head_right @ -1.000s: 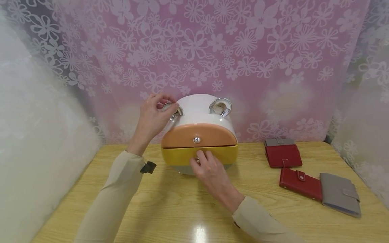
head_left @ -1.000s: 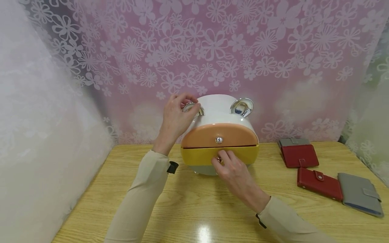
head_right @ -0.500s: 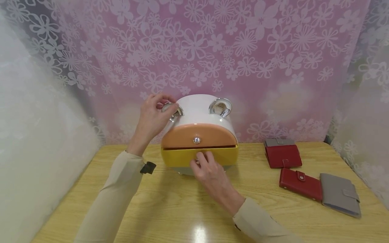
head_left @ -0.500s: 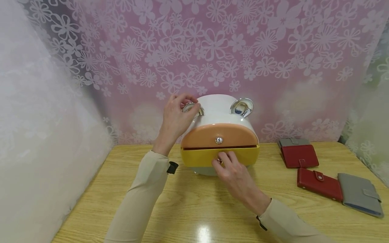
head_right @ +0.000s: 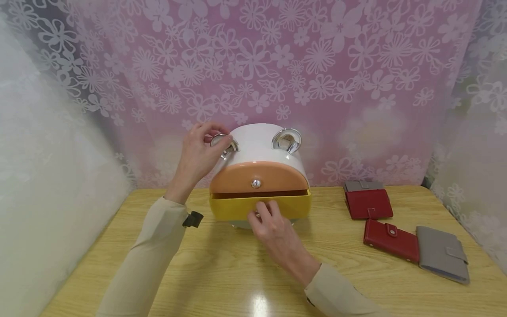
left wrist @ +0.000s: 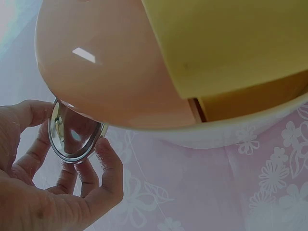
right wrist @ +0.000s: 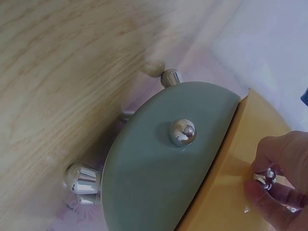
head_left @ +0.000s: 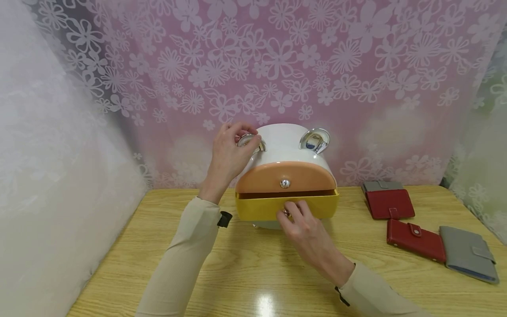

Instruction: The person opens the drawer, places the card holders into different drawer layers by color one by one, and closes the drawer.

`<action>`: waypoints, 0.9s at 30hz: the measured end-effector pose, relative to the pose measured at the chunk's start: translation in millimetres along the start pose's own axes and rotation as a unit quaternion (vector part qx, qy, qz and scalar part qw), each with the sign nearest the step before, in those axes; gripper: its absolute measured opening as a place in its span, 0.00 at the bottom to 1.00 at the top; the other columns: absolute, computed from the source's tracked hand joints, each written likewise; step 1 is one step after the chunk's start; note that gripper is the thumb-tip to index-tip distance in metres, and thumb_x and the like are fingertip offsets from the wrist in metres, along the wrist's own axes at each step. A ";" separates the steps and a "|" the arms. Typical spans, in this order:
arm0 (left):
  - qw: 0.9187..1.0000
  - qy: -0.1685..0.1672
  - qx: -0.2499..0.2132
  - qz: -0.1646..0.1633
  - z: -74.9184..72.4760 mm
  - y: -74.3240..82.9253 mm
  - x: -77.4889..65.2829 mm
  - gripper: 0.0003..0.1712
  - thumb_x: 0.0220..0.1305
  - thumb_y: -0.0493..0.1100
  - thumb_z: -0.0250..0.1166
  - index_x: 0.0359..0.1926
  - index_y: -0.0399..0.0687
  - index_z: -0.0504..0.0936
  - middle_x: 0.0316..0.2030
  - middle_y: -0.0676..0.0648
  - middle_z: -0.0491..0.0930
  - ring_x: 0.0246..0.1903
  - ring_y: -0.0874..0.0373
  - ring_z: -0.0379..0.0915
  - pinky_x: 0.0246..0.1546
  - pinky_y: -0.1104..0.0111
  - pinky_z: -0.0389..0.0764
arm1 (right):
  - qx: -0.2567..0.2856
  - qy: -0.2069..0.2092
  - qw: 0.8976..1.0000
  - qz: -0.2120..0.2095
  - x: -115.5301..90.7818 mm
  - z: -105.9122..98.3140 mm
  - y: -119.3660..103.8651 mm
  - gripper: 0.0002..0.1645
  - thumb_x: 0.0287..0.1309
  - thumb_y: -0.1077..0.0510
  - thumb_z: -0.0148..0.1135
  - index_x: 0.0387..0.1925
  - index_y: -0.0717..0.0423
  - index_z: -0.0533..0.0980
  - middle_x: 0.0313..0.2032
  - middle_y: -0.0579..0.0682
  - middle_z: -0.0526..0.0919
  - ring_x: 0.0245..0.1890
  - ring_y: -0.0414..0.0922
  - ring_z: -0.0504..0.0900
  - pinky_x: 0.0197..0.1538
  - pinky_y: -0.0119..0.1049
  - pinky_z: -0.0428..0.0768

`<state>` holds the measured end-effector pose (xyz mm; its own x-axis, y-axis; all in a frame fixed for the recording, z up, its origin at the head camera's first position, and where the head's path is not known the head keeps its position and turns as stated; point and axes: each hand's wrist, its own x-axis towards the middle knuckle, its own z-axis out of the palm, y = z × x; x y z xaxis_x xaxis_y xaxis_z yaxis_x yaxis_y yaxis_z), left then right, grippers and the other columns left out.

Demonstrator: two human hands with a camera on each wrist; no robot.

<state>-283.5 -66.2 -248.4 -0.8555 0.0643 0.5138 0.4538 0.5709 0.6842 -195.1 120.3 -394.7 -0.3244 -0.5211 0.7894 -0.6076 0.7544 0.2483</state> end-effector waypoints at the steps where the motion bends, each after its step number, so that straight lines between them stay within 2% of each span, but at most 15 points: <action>1: 1.000 0.000 0.000 0.001 -0.1 0.0 -0.1 0.09 0.66 0.50 0.67 0.42 0.53 0.85 0.45 0.45 0.79 0.47 0.51 0.71 0.45 0.60 0.72 | 0.001 0.000 1.000 0.000 -0.3 -0.5 -0.2 0.18 0.70 0.73 0.42 0.36 0.63 0.79 0.38 0.59 0.78 0.37 0.55 0.77 0.32 0.38 0.84; 4: 1.000 0.000 0.001 0.001 -0.1 0.1 -0.7 0.09 0.66 0.50 0.66 0.42 0.53 0.85 0.44 0.45 0.79 0.47 0.52 0.71 0.44 0.61 0.71 | 0.004 0.000 1.000 0.001 -1.3 -1.8 -1.1 0.17 0.70 0.73 0.43 0.36 0.63 0.79 0.38 0.58 0.79 0.37 0.55 0.77 0.30 0.37 0.84; 10: 1.000 0.000 0.002 0.004 0.3 -0.2 -0.8 0.10 0.66 0.51 0.66 0.43 0.53 0.85 0.44 0.46 0.78 0.46 0.52 0.71 0.43 0.61 0.70 | 0.003 0.012 1.000 0.004 -1.4 -4.1 -3.2 0.26 0.78 0.68 0.32 0.35 0.62 0.79 0.37 0.58 0.78 0.36 0.54 0.76 0.25 0.36 0.82; 15: 1.000 -0.001 0.003 0.000 0.5 -0.4 -0.6 0.10 0.66 0.51 0.66 0.43 0.53 0.85 0.45 0.45 0.78 0.47 0.51 0.71 0.44 0.61 0.71 | 0.003 0.014 1.000 0.004 -1.5 -5.6 -5.1 0.26 0.79 0.68 0.32 0.35 0.62 0.79 0.38 0.57 0.79 0.36 0.54 0.76 0.24 0.36 0.81; 27: 1.000 -0.003 0.002 -0.007 0.5 0.7 -1.9 0.10 0.67 0.51 0.66 0.44 0.54 0.85 0.47 0.46 0.77 0.49 0.51 0.71 0.47 0.59 0.74 | 0.004 0.010 1.000 -0.007 -3.4 -10.1 -10.2 0.27 0.79 0.67 0.33 0.34 0.62 0.80 0.38 0.57 0.80 0.36 0.53 0.77 0.30 0.37 0.82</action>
<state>-281.7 -65.5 -249.1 -0.8630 0.0621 0.5015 0.4415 0.5755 0.6884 -180.5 118.5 -394.2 -0.3009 -0.5228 0.7976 -0.6182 0.7438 0.2543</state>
